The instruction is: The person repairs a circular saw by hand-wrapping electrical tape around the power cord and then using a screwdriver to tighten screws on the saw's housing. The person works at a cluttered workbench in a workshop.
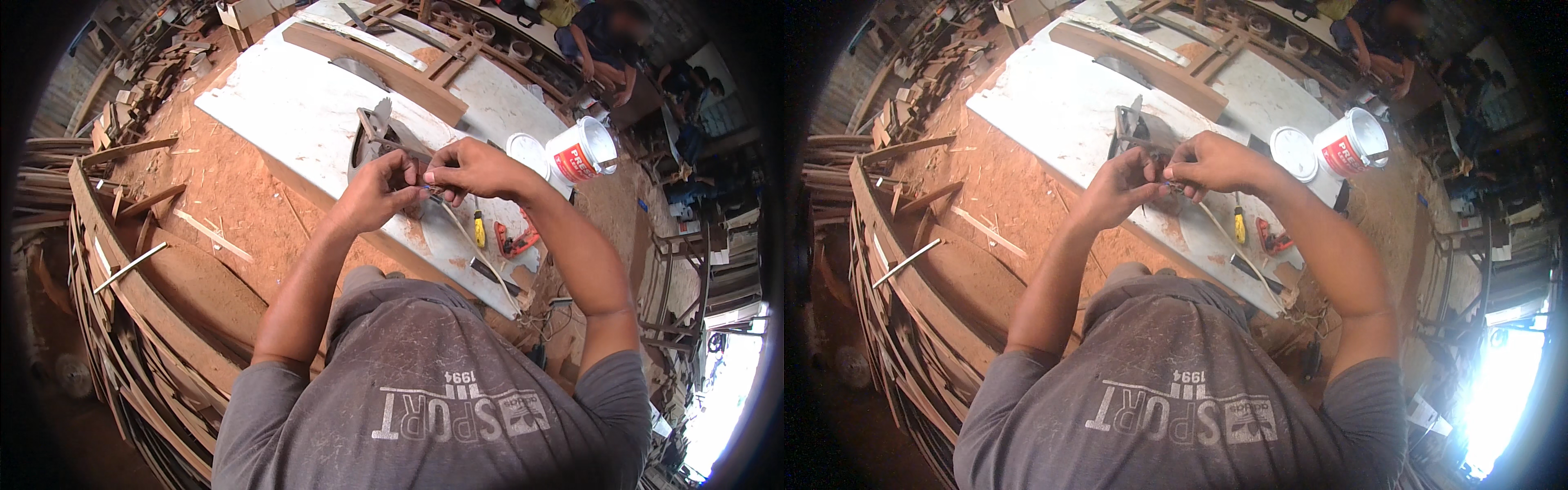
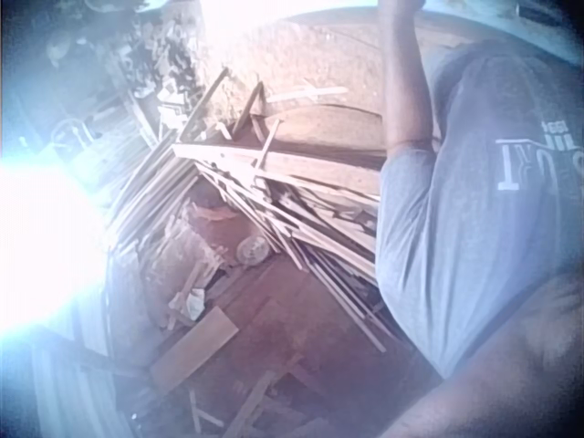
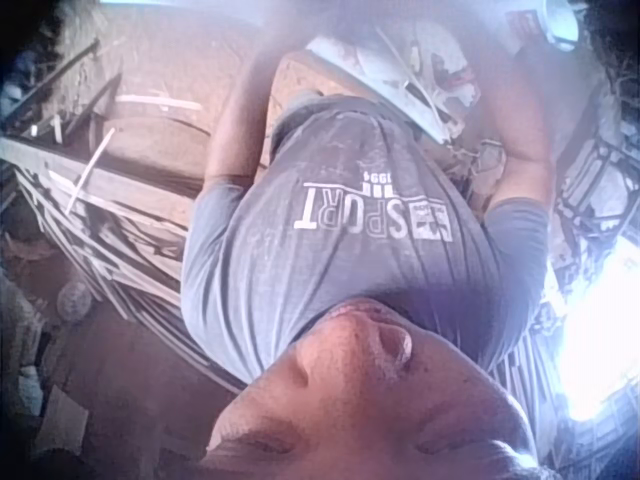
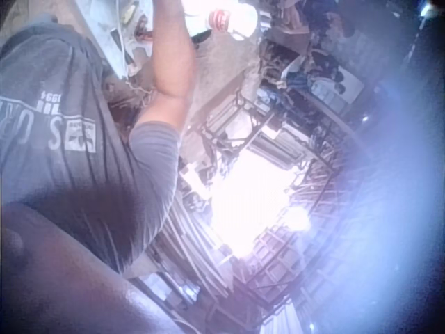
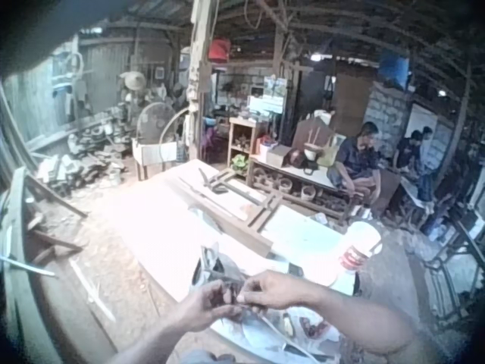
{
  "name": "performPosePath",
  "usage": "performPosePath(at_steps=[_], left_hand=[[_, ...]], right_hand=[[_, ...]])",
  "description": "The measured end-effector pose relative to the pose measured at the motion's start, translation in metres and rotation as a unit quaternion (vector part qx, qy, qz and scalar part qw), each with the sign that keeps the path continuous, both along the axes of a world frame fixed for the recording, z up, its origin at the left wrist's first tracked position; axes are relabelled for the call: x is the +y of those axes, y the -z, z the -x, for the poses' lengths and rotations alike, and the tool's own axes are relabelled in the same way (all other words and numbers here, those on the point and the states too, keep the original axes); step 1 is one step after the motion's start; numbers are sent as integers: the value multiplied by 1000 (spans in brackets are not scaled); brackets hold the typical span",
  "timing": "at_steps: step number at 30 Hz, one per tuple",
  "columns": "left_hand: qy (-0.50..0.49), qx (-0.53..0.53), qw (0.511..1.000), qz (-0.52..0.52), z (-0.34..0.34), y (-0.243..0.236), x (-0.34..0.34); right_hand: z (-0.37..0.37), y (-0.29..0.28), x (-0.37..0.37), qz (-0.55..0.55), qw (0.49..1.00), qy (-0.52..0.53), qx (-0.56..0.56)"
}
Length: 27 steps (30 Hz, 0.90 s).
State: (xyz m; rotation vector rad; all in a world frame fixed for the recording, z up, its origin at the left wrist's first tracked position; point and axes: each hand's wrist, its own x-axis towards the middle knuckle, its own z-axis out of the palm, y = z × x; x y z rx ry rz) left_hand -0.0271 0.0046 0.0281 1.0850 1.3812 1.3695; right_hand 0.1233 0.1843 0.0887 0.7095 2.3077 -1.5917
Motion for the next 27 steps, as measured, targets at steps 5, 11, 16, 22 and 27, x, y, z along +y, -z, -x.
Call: performPosePath(at_steps=[5, 11, 16, 22, 27], left_hand=[[-27, -78, 996, -39, 3, 15, -1], [-26, -133, 990, -31, 6, 17, 1], [-12, -141, 989, -33, 13, 19, 3], [-26, -134, 990, -35, 9, 18, 5], [-36, -103, 993, -45, 5, 17, 2]], right_hand=[[-10, 24, -6, 44, 994, 69, 65], [-25, 26, -14, -264, 881, -47, 389], [-26, 30, -9, -335, 857, -104, 379], [-26, 28, -12, -288, 895, -63, 335], [-28, 33, -15, -277, 910, -26, 308]])
